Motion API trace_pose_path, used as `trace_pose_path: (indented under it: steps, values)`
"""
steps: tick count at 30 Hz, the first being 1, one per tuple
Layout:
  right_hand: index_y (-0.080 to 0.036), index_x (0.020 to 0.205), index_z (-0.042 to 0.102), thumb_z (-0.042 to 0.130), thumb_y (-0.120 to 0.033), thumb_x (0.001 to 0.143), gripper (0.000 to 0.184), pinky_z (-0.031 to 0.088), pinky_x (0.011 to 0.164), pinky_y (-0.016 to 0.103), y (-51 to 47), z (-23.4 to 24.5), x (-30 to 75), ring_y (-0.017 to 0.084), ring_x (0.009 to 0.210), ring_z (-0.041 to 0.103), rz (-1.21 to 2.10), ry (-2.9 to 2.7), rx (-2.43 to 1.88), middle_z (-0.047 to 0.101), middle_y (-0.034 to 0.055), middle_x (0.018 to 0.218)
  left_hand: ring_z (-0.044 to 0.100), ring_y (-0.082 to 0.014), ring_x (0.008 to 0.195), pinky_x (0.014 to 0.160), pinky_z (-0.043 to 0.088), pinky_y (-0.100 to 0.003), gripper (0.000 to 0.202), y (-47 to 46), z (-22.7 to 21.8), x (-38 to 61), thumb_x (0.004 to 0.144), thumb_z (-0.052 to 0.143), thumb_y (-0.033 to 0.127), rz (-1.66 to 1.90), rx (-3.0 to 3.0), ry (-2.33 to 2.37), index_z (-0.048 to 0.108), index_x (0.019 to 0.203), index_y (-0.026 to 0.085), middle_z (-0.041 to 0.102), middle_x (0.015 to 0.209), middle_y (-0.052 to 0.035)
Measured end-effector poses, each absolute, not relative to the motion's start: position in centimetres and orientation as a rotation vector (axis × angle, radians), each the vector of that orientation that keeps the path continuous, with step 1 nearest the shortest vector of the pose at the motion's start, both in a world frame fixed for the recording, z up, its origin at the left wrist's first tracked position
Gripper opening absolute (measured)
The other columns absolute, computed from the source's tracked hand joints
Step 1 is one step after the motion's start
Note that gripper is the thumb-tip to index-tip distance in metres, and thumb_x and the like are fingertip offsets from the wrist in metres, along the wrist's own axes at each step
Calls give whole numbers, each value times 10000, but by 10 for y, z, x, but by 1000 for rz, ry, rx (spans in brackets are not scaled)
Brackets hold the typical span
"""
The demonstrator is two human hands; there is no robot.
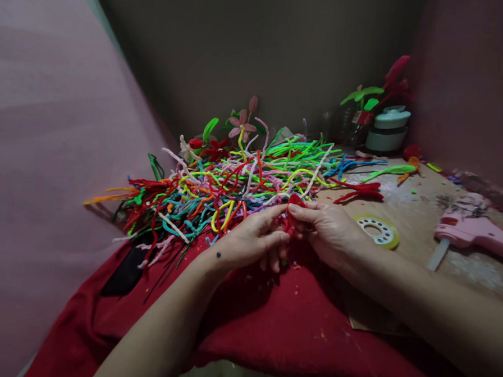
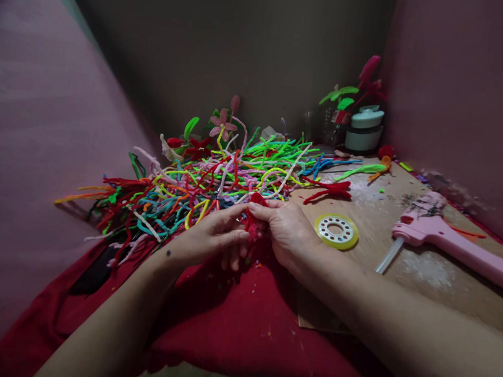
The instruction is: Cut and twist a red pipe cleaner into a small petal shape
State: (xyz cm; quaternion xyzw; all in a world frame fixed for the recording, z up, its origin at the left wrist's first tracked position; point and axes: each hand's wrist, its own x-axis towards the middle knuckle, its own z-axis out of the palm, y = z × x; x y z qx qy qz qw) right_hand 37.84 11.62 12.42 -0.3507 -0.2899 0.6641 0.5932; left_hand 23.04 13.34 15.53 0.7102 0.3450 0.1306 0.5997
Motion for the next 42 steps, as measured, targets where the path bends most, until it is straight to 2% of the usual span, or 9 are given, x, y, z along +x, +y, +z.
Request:
trace_pose_path:
  steps: [4,8,13,18,21,24,27,33,42]
  values:
    - [-135,630,608,755,-222,565,183,297,408,193,118,124,379,51,421,414,1486,-651,-814,523,-36,498,527,-35,522,460,410,-140,363,137,158,231,717,645,169,499,1639,885,570,1072,140,600,808,-4]
    - [-129,640,605,758,-214,564,191,289,385,180,116,124,379,43,409,423,1488,-658,-796,530,-36,506,497,-37,457,361,359,-138,280,137,152,236,683,686,209,676,1401,831,557,921,138,577,746,18]
    - [-152,688,591,730,-257,597,196,405,430,254,114,123,379,117,419,528,1610,-711,-782,588,-1,543,506,-77,409,342,408,-173,205,134,142,243,713,663,264,638,1317,783,554,824,130,567,576,17]
    - [-153,602,569,631,-282,694,170,377,466,243,113,129,384,95,455,477,1504,-923,-823,562,0,526,411,-50,293,292,343,-157,192,135,148,236,734,641,293,745,1407,932,554,691,127,531,444,37]
    - [-148,537,574,578,-207,688,162,291,441,230,112,135,388,67,437,393,1378,-1102,-956,512,-24,493,424,-48,305,297,363,-159,164,139,153,230,721,648,268,825,1391,939,574,703,123,542,460,40]
    - [-145,596,642,601,-211,664,103,256,451,237,113,135,391,68,449,377,1307,-1252,-1061,509,-30,494,463,-54,344,314,395,-163,139,140,157,228,711,655,235,852,1411,932,587,717,114,570,501,28]
    - [-148,665,664,638,-237,659,93,276,466,242,115,133,392,77,459,399,1275,-1319,-1072,537,-23,520,497,-69,373,338,419,-174,137,139,158,229,713,651,226,848,1456,941,587,726,106,575,509,17]
    - [-157,635,600,725,-245,614,154,378,502,244,112,137,388,89,470,488,1303,-1168,-961,571,-20,548,568,-94,469,394,481,-199,186,137,158,232,738,601,191,824,1460,825,606,893,90,599,638,-11]
    - [-162,646,604,659,-235,709,111,419,567,247,109,138,386,94,523,531,1117,-1149,-964,602,-11,569,590,-106,454,378,492,-208,195,129,158,240,750,554,141,811,1528,865,588,933,82,596,668,-15]
